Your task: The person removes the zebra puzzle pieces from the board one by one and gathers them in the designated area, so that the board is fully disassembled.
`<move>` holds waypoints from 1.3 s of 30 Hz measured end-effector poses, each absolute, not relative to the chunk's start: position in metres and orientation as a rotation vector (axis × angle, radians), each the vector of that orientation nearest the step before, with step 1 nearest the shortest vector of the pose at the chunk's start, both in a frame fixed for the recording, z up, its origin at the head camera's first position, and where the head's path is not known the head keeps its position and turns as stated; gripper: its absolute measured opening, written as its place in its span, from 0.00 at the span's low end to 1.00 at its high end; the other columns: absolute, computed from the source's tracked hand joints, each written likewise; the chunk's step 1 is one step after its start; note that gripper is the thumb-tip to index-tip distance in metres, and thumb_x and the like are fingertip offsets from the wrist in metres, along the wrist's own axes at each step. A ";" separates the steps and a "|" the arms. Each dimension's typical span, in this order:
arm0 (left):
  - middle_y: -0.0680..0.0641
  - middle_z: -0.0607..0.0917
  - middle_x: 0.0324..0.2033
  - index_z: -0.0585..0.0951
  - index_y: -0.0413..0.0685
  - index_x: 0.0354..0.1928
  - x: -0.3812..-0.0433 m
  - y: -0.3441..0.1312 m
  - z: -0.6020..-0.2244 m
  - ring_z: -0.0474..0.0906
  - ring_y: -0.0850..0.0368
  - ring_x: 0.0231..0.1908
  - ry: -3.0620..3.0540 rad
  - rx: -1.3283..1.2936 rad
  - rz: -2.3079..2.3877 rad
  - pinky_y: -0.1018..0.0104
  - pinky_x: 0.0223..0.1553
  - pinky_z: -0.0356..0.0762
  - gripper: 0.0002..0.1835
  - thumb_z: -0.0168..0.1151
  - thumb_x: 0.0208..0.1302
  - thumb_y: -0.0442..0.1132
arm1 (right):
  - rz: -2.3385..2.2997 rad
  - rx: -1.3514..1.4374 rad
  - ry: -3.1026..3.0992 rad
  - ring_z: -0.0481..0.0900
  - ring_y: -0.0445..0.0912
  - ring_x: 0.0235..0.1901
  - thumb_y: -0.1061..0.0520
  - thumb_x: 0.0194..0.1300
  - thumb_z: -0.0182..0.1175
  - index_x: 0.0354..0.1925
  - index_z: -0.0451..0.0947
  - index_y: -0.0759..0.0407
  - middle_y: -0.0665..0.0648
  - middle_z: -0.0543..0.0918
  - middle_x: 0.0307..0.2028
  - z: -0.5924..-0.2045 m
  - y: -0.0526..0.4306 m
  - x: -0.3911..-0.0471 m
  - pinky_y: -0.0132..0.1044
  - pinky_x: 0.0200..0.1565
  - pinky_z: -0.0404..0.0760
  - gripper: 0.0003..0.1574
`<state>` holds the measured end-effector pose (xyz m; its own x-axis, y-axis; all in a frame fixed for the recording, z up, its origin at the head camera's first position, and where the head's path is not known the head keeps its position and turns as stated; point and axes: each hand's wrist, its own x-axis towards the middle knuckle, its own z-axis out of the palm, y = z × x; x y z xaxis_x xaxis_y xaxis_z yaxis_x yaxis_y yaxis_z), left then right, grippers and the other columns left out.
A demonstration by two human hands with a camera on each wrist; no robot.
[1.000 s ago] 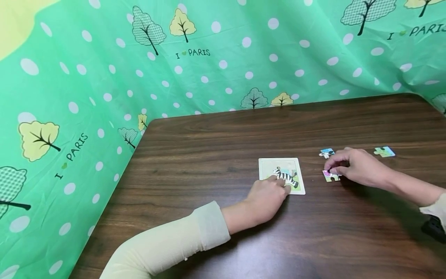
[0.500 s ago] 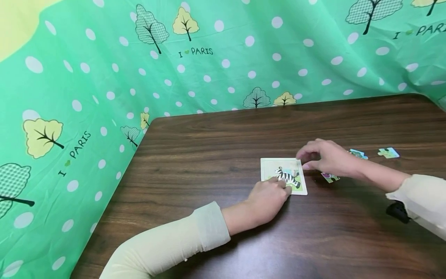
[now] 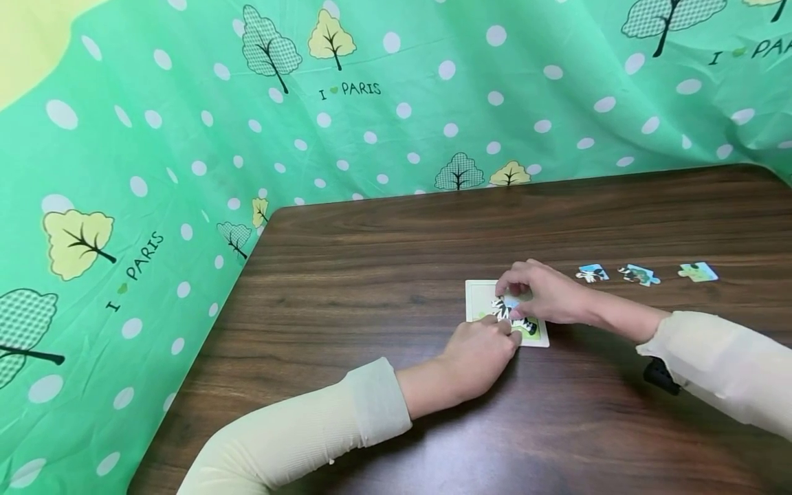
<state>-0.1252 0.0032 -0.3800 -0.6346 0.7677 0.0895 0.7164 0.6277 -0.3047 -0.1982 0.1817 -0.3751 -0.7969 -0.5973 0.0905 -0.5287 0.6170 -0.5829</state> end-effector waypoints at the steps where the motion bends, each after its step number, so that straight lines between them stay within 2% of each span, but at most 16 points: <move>1: 0.60 0.83 0.39 0.82 0.60 0.40 -0.125 0.003 -0.380 0.78 0.64 0.41 -2.639 -1.218 0.358 0.71 0.29 0.80 0.07 0.56 0.66 0.40 | -0.926 -0.953 2.720 0.68 0.47 0.36 0.64 0.44 0.75 0.38 0.80 0.53 0.49 0.74 0.31 -0.375 0.181 -0.199 0.38 0.38 0.67 0.21; 9: 0.61 0.83 0.37 0.81 0.60 0.37 -0.125 0.003 -0.381 0.77 0.64 0.39 -2.638 -1.211 0.357 0.72 0.27 0.78 0.06 0.56 0.66 0.40 | -0.989 -0.889 2.663 0.71 0.44 0.32 0.71 0.40 0.73 0.33 0.73 0.53 0.49 0.74 0.27 -0.374 0.174 -0.200 0.35 0.37 0.69 0.25; 16: 0.61 0.83 0.37 0.81 0.60 0.37 -0.125 0.002 -0.381 0.78 0.64 0.39 -2.627 -1.222 0.352 0.72 0.28 0.79 0.06 0.55 0.66 0.40 | -1.067 -0.848 2.683 0.74 0.45 0.32 0.73 0.49 0.67 0.33 0.77 0.53 0.49 0.76 0.27 -0.373 0.175 -0.199 0.38 0.37 0.73 0.18; 22: 0.61 0.83 0.38 0.81 0.59 0.36 -0.126 0.001 -0.380 0.78 0.64 0.38 -2.625 -1.236 0.342 0.71 0.27 0.79 0.07 0.55 0.66 0.39 | -1.157 -0.749 2.641 0.73 0.45 0.31 0.71 0.55 0.65 0.31 0.78 0.55 0.51 0.76 0.26 -0.369 0.176 -0.201 0.32 0.32 0.72 0.12; 29: 0.60 0.83 0.38 0.81 0.59 0.36 -0.126 0.001 -0.381 0.77 0.63 0.36 -2.631 -1.238 0.334 0.71 0.26 0.79 0.07 0.55 0.66 0.39 | -1.298 -0.700 2.628 0.73 0.44 0.29 0.68 0.56 0.67 0.33 0.78 0.60 0.54 0.76 0.27 -0.363 0.187 -0.204 0.30 0.31 0.72 0.07; 39: 0.61 0.82 0.35 0.82 0.60 0.36 -0.127 0.001 -0.380 0.76 0.63 0.35 -2.647 -1.250 0.300 0.71 0.28 0.79 0.07 0.56 0.65 0.38 | -1.220 -0.602 2.724 0.76 0.42 0.29 0.64 0.58 0.67 0.35 0.79 0.57 0.52 0.80 0.28 -0.355 0.243 -0.195 0.29 0.31 0.74 0.06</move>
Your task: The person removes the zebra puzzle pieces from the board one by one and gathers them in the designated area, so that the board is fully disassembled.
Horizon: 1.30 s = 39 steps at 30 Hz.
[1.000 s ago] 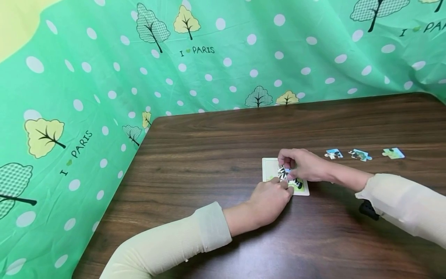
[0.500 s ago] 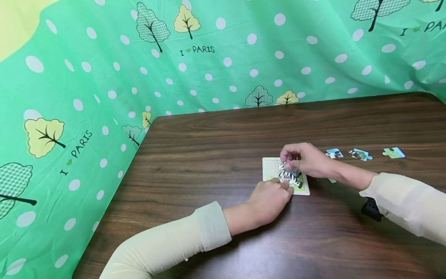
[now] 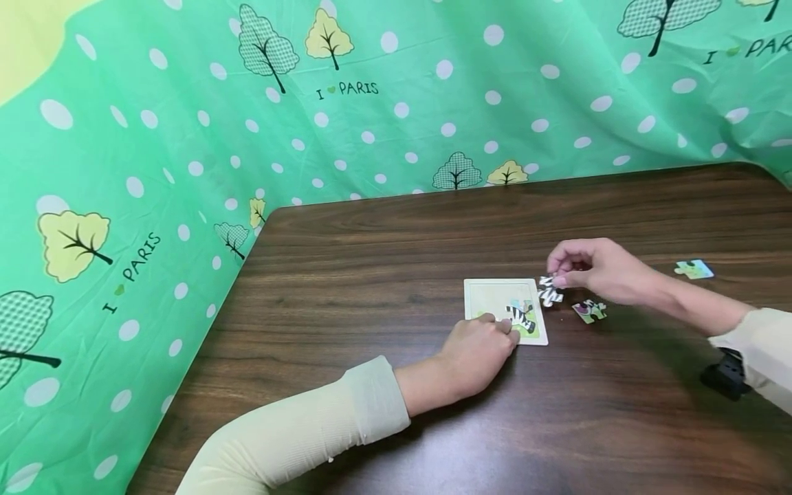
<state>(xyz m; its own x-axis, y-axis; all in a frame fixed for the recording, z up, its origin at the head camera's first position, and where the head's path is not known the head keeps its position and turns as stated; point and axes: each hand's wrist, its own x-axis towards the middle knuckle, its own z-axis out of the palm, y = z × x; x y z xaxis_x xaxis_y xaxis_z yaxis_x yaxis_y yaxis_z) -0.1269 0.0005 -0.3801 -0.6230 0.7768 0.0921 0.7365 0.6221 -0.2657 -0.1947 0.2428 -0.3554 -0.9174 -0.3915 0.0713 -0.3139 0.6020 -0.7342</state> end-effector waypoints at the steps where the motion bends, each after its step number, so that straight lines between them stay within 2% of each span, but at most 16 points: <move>1: 0.61 0.82 0.35 0.82 0.60 0.35 -0.127 0.000 -0.380 0.76 0.63 0.35 -2.649 -1.250 0.295 0.71 0.28 0.79 0.07 0.56 0.65 0.38 | -1.209 -0.584 2.733 0.76 0.41 0.29 0.63 0.58 0.67 0.35 0.79 0.57 0.52 0.80 0.28 -0.355 0.251 -0.194 0.29 0.31 0.74 0.06; 10: 0.63 0.83 0.37 0.83 0.63 0.35 -0.129 -0.002 -0.377 0.76 0.64 0.36 -2.698 -1.239 0.260 0.69 0.27 0.80 0.09 0.57 0.65 0.38 | -1.122 -0.409 2.776 0.73 0.39 0.24 0.65 0.57 0.67 0.34 0.79 0.57 0.51 0.79 0.23 -0.369 0.313 -0.180 0.30 0.25 0.71 0.07; 19: 0.63 0.83 0.38 0.83 0.62 0.34 -0.130 -0.004 -0.377 0.76 0.63 0.36 -2.692 -1.244 0.219 0.69 0.26 0.79 0.09 0.56 0.65 0.37 | -0.901 -0.372 2.855 0.73 0.36 0.24 0.68 0.56 0.66 0.33 0.79 0.57 0.47 0.80 0.24 -0.376 0.334 -0.179 0.28 0.27 0.70 0.08; 25: 0.63 0.83 0.38 0.83 0.63 0.35 -0.130 -0.005 -0.376 0.76 0.63 0.35 -2.681 -1.255 0.220 0.70 0.27 0.79 0.09 0.57 0.64 0.37 | -0.683 -0.432 2.916 0.69 0.35 0.25 0.67 0.55 0.66 0.32 0.79 0.54 0.47 0.78 0.26 -0.375 0.331 -0.179 0.30 0.29 0.68 0.10; 31: 0.63 0.82 0.36 0.84 0.64 0.36 -0.131 -0.005 -0.375 0.76 0.63 0.35 -2.678 -1.266 0.239 0.70 0.27 0.79 0.10 0.58 0.64 0.37 | -0.679 -0.536 3.044 0.70 0.33 0.25 0.65 0.55 0.69 0.31 0.79 0.51 0.45 0.78 0.25 -0.370 0.317 -0.178 0.28 0.28 0.68 0.10; 34: 0.63 0.81 0.35 0.84 0.64 0.36 -0.131 -0.004 -0.375 0.76 0.64 0.34 -2.674 -1.272 0.242 0.71 0.26 0.78 0.10 0.58 0.64 0.37 | -0.732 -0.606 3.079 0.70 0.33 0.26 0.63 0.54 0.70 0.33 0.81 0.52 0.44 0.77 0.26 -0.367 0.300 -0.179 0.28 0.28 0.68 0.10; 39: 0.64 0.81 0.34 0.84 0.64 0.35 -0.131 -0.003 -0.375 0.75 0.64 0.34 -2.664 -1.281 0.241 0.71 0.27 0.78 0.10 0.57 0.64 0.37 | -0.861 -0.784 3.011 0.73 0.37 0.31 0.64 0.50 0.73 0.39 0.83 0.52 0.45 0.80 0.30 -0.366 0.259 -0.179 0.32 0.33 0.72 0.16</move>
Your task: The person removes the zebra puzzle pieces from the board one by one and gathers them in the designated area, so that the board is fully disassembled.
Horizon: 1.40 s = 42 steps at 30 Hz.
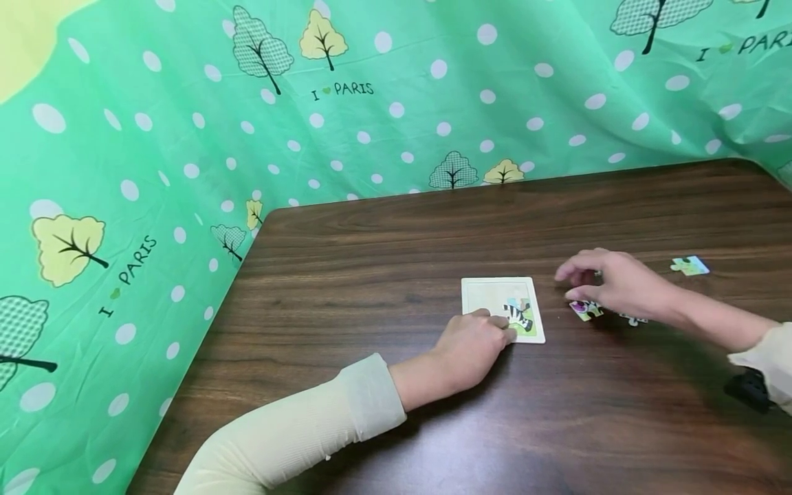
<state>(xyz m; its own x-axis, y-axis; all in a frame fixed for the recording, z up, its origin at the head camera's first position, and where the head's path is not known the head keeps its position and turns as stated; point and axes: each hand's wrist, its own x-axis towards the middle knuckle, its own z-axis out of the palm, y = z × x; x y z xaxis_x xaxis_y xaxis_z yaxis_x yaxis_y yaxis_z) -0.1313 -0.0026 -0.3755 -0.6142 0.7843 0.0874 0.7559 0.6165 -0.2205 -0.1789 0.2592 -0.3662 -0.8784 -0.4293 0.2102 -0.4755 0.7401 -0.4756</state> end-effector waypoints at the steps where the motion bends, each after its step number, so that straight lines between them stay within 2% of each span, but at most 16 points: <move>1: 0.64 0.81 0.34 0.84 0.64 0.35 -0.132 -0.003 -0.376 0.75 0.64 0.34 -2.661 -1.282 0.245 0.72 0.27 0.78 0.10 0.57 0.64 0.37 | 0.838 0.777 -2.849 0.73 0.38 0.33 0.64 0.50 0.73 0.40 0.83 0.52 0.45 0.80 0.32 -0.366 0.251 -0.179 0.33 0.34 0.73 0.18; 7: 0.63 0.81 0.34 0.84 0.63 0.37 -0.133 -0.003 -0.375 0.75 0.63 0.34 -2.648 -1.299 0.264 0.72 0.29 0.77 0.09 0.58 0.64 0.38 | 0.971 0.943 -2.932 0.70 0.45 0.40 0.61 0.50 0.73 0.44 0.83 0.50 0.46 0.78 0.36 -0.368 0.215 -0.184 0.40 0.39 0.71 0.21; 15: 0.63 0.82 0.34 0.84 0.63 0.36 -0.135 -0.004 -0.374 0.75 0.63 0.33 -2.667 -1.327 0.237 0.73 0.27 0.77 0.08 0.58 0.64 0.38 | 0.935 0.950 -3.008 0.68 0.47 0.40 0.65 0.45 0.74 0.39 0.80 0.50 0.48 0.76 0.35 -0.373 0.198 -0.185 0.41 0.41 0.67 0.21; 22: 0.64 0.81 0.35 0.84 0.64 0.35 -0.136 -0.005 -0.375 0.76 0.63 0.33 -2.671 -1.326 0.209 0.72 0.26 0.77 0.09 0.59 0.63 0.37 | 0.934 0.972 -3.013 0.66 0.45 0.37 0.62 0.41 0.76 0.34 0.72 0.47 0.46 0.72 0.30 -0.371 0.194 -0.188 0.44 0.41 0.55 0.26; 24: 0.64 0.81 0.34 0.84 0.64 0.35 -0.137 -0.005 -0.375 0.76 0.63 0.33 -2.669 -1.324 0.209 0.72 0.26 0.77 0.10 0.59 0.63 0.36 | 0.942 0.985 -3.007 0.66 0.45 0.36 0.63 0.41 0.76 0.34 0.71 0.47 0.46 0.71 0.29 -0.370 0.194 -0.188 0.44 0.42 0.56 0.26; 29: 0.65 0.83 0.38 0.84 0.64 0.35 -0.138 -0.006 -0.376 0.76 0.63 0.34 -2.669 -1.325 0.190 0.72 0.27 0.77 0.11 0.59 0.62 0.36 | 1.024 0.989 -2.990 0.69 0.45 0.35 0.68 0.45 0.73 0.36 0.74 0.48 0.48 0.72 0.30 -0.369 0.196 -0.187 0.40 0.40 0.67 0.24; 31: 0.64 0.83 0.39 0.84 0.64 0.36 -0.139 -0.006 -0.376 0.77 0.63 0.34 -2.668 -1.329 0.182 0.72 0.28 0.78 0.11 0.59 0.62 0.36 | 1.003 1.009 -2.978 0.70 0.45 0.36 0.69 0.47 0.72 0.38 0.76 0.48 0.47 0.73 0.30 -0.368 0.197 -0.188 0.41 0.41 0.67 0.24; 36: 0.64 0.82 0.37 0.84 0.63 0.35 -0.138 -0.006 -0.376 0.77 0.63 0.34 -2.662 -1.334 0.179 0.71 0.28 0.77 0.10 0.59 0.62 0.36 | 0.826 1.062 -2.952 0.71 0.44 0.37 0.66 0.47 0.72 0.39 0.78 0.44 0.45 0.75 0.31 -0.367 0.199 -0.188 0.44 0.43 0.60 0.24; 42: 0.64 0.82 0.35 0.84 0.63 0.34 -0.138 -0.006 -0.376 0.77 0.63 0.34 -2.657 -1.332 0.174 0.71 0.27 0.78 0.09 0.59 0.62 0.36 | 0.873 1.059 -2.974 0.70 0.43 0.34 0.67 0.50 0.71 0.39 0.78 0.44 0.46 0.74 0.29 -0.365 0.201 -0.189 0.39 0.40 0.66 0.23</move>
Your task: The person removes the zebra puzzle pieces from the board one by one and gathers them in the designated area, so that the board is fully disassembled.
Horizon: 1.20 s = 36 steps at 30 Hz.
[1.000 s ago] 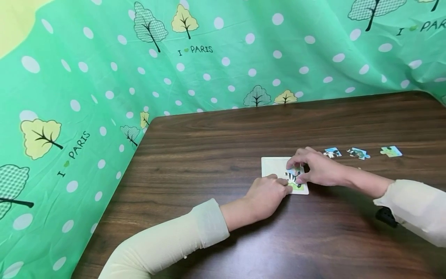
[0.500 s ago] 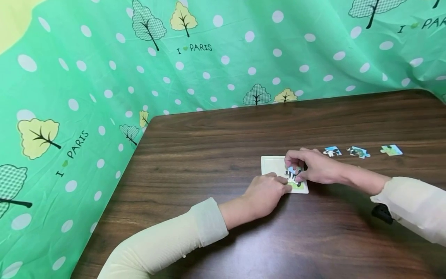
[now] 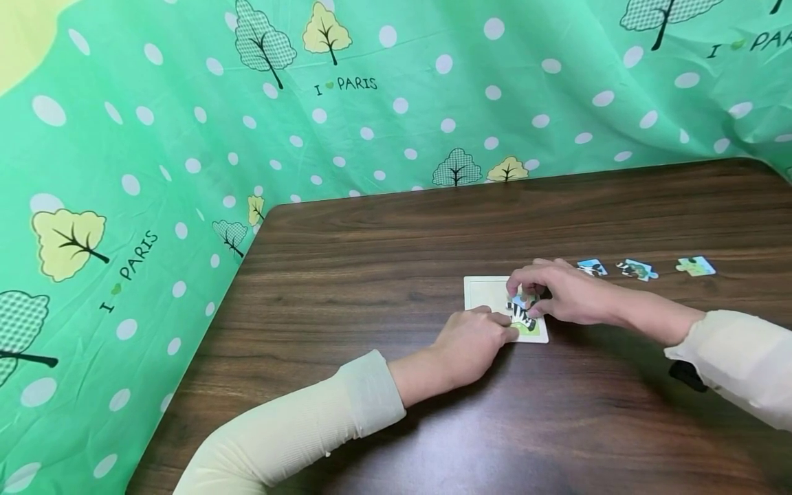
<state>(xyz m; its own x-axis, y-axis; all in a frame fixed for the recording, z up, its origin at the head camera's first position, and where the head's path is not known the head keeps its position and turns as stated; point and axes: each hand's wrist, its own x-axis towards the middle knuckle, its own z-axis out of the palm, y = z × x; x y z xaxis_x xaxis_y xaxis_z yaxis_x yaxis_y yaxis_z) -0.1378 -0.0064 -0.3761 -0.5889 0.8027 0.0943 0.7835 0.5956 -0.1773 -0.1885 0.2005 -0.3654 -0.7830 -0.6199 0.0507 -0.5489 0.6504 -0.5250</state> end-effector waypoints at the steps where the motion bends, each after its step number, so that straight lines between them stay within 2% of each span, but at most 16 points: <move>1: 0.64 0.82 0.35 0.84 0.63 0.34 -0.138 -0.006 -0.376 0.77 0.63 0.34 -2.655 -1.331 0.174 0.71 0.27 0.78 0.09 0.59 0.62 0.36 | -0.838 -0.962 2.710 0.70 0.43 0.32 0.68 0.51 0.70 0.38 0.78 0.44 0.46 0.73 0.28 -0.365 0.201 -0.189 0.38 0.37 0.67 0.22; 5: 0.64 0.82 0.36 0.84 0.63 0.34 -0.138 -0.006 -0.376 0.77 0.63 0.34 -2.657 -1.332 0.171 0.71 0.27 0.78 0.10 0.59 0.62 0.36 | -0.973 -0.917 2.632 0.68 0.40 0.25 0.69 0.56 0.66 0.35 0.79 0.46 0.47 0.71 0.23 -0.363 0.201 -0.191 0.32 0.29 0.67 0.17; 13: 0.64 0.82 0.35 0.84 0.63 0.35 -0.137 -0.006 -0.375 0.77 0.63 0.33 -2.663 -1.335 0.183 0.71 0.27 0.77 0.10 0.59 0.63 0.36 | -1.132 -0.821 2.610 0.72 0.40 0.27 0.69 0.59 0.63 0.35 0.81 0.50 0.47 0.80 0.27 -0.361 0.209 -0.191 0.31 0.31 0.71 0.14; 16: 0.64 0.82 0.36 0.84 0.64 0.35 -0.137 -0.006 -0.374 0.77 0.63 0.33 -2.668 -1.333 0.191 0.71 0.27 0.78 0.10 0.59 0.63 0.36 | -1.156 -0.770 2.620 0.73 0.40 0.25 0.69 0.60 0.62 0.37 0.81 0.52 0.48 0.81 0.28 -0.360 0.220 -0.189 0.31 0.28 0.73 0.13; 20: 0.64 0.82 0.37 0.84 0.64 0.35 -0.137 -0.005 -0.374 0.77 0.63 0.33 -2.675 -1.330 0.195 0.71 0.28 0.78 0.11 0.58 0.63 0.36 | -1.147 -0.740 2.699 0.75 0.39 0.25 0.69 0.59 0.63 0.39 0.82 0.53 0.47 0.82 0.28 -0.361 0.246 -0.186 0.30 0.28 0.74 0.13; 22: 0.65 0.83 0.37 0.84 0.65 0.35 -0.137 -0.005 -0.374 0.77 0.63 0.34 -2.677 -1.327 0.197 0.71 0.28 0.78 0.11 0.58 0.63 0.36 | -1.130 -0.726 2.765 0.76 0.38 0.28 0.69 0.58 0.64 0.39 0.82 0.54 0.47 0.82 0.27 -0.363 0.262 -0.184 0.28 0.31 0.72 0.13; 26: 0.65 0.83 0.38 0.84 0.65 0.35 -0.136 -0.005 -0.374 0.77 0.64 0.34 -2.679 -1.317 0.201 0.71 0.28 0.78 0.12 0.58 0.63 0.35 | -1.125 -0.584 2.820 0.75 0.39 0.27 0.69 0.58 0.65 0.40 0.82 0.56 0.50 0.81 0.26 -0.366 0.296 -0.179 0.27 0.29 0.70 0.12; 36: 0.65 0.82 0.36 0.84 0.65 0.34 -0.135 -0.005 -0.375 0.77 0.64 0.33 -2.659 -1.312 0.200 0.71 0.26 0.78 0.11 0.58 0.63 0.35 | -0.943 -0.239 2.870 0.71 0.41 0.25 0.62 0.63 0.63 0.42 0.81 0.59 0.51 0.79 0.25 -0.376 0.365 -0.172 0.32 0.26 0.69 0.08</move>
